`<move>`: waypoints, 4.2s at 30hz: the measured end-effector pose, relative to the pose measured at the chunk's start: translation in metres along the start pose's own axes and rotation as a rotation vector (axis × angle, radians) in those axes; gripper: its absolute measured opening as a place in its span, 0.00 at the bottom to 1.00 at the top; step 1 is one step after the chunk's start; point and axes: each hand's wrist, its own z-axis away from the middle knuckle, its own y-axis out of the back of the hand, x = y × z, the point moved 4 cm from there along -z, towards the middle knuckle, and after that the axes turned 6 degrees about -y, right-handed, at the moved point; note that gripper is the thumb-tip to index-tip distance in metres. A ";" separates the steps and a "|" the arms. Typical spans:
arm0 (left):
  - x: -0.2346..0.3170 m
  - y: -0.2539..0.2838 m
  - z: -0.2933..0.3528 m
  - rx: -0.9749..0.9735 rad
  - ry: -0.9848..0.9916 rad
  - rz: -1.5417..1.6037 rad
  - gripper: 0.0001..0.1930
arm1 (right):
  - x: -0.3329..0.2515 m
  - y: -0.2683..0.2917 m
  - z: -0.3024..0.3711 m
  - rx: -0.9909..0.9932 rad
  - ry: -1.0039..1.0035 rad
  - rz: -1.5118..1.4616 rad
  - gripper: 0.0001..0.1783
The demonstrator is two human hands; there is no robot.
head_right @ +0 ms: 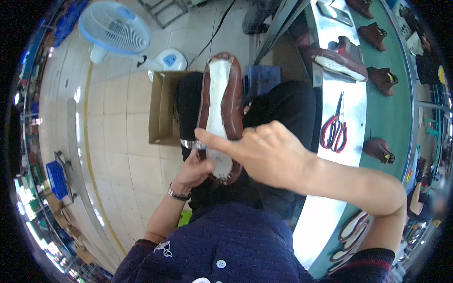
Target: Assembling a leather shoe upper onto a last using pliers and a hammer.
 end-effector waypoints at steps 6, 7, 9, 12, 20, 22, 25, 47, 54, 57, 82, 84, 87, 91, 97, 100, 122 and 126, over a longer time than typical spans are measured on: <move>0.063 -0.016 -0.058 -0.133 0.111 -0.001 0.45 | 0.020 -0.020 0.065 0.256 -0.360 -0.434 0.41; 0.065 -0.022 -0.064 -0.042 0.174 -0.107 0.44 | 0.022 -0.035 0.084 0.308 -0.464 -0.521 0.39; 0.064 -0.031 -0.067 -0.014 0.167 -0.306 0.46 | 0.017 -0.062 0.119 0.456 -0.673 -0.630 0.35; 0.076 -0.067 -0.054 -0.087 0.113 -0.310 0.49 | 0.013 -0.116 0.179 0.714 -1.030 -0.606 0.26; 0.067 -0.190 -0.100 -0.665 -0.377 -0.853 0.72 | 0.028 -0.155 0.271 1.094 -1.213 -1.684 0.24; 0.052 -0.211 -0.125 -0.828 -0.479 -0.880 0.73 | 0.030 -0.135 0.269 1.102 -1.104 -1.821 0.13; 0.029 -0.234 -0.146 -0.992 -0.677 -0.948 0.73 | 0.034 -0.107 0.261 1.002 -0.953 -1.831 0.14; -0.025 -0.169 -0.193 -0.581 -0.091 -0.740 0.49 | 0.062 -0.187 0.299 0.878 -1.758 -0.457 0.20; 0.006 -0.224 -0.127 -0.816 -0.100 -0.312 0.58 | 0.048 -0.181 0.297 0.891 -1.537 -0.274 0.20; -0.006 -0.227 -0.118 -0.746 -0.142 -0.318 0.60 | 0.042 -0.116 0.262 1.081 -0.741 -1.306 0.43; -0.043 0.023 -0.100 -0.214 0.272 -0.701 0.26 | 0.172 -0.087 0.342 2.088 -1.159 -1.057 0.18; -0.045 0.002 -0.103 -0.235 0.306 -0.613 0.25 | 0.226 -0.108 0.366 2.065 -1.392 -0.594 0.27; -0.045 -0.002 -0.105 -0.222 0.280 -0.659 0.25 | 0.258 -0.092 0.356 1.700 -1.761 -0.355 0.38; -0.056 0.004 -0.104 -0.166 0.323 -0.681 0.25 | 0.295 -0.140 0.341 1.002 -1.797 -0.414 0.33; -0.034 -0.064 -0.127 -0.260 0.099 -0.928 0.20 | 0.201 -0.152 0.325 1.289 -1.463 -0.680 0.16; -0.019 -0.152 -0.177 -0.424 -0.347 -1.152 0.17 | 0.169 -0.163 0.297 1.329 -1.436 -0.773 0.14; -0.032 -0.272 -0.228 -0.527 -0.159 -0.622 0.32 | 0.178 -0.053 0.233 1.347 -1.019 -0.856 0.35; -0.027 -0.275 -0.208 -0.725 -0.253 -0.657 0.55 | 0.181 0.005 0.211 1.255 -1.012 -0.681 0.42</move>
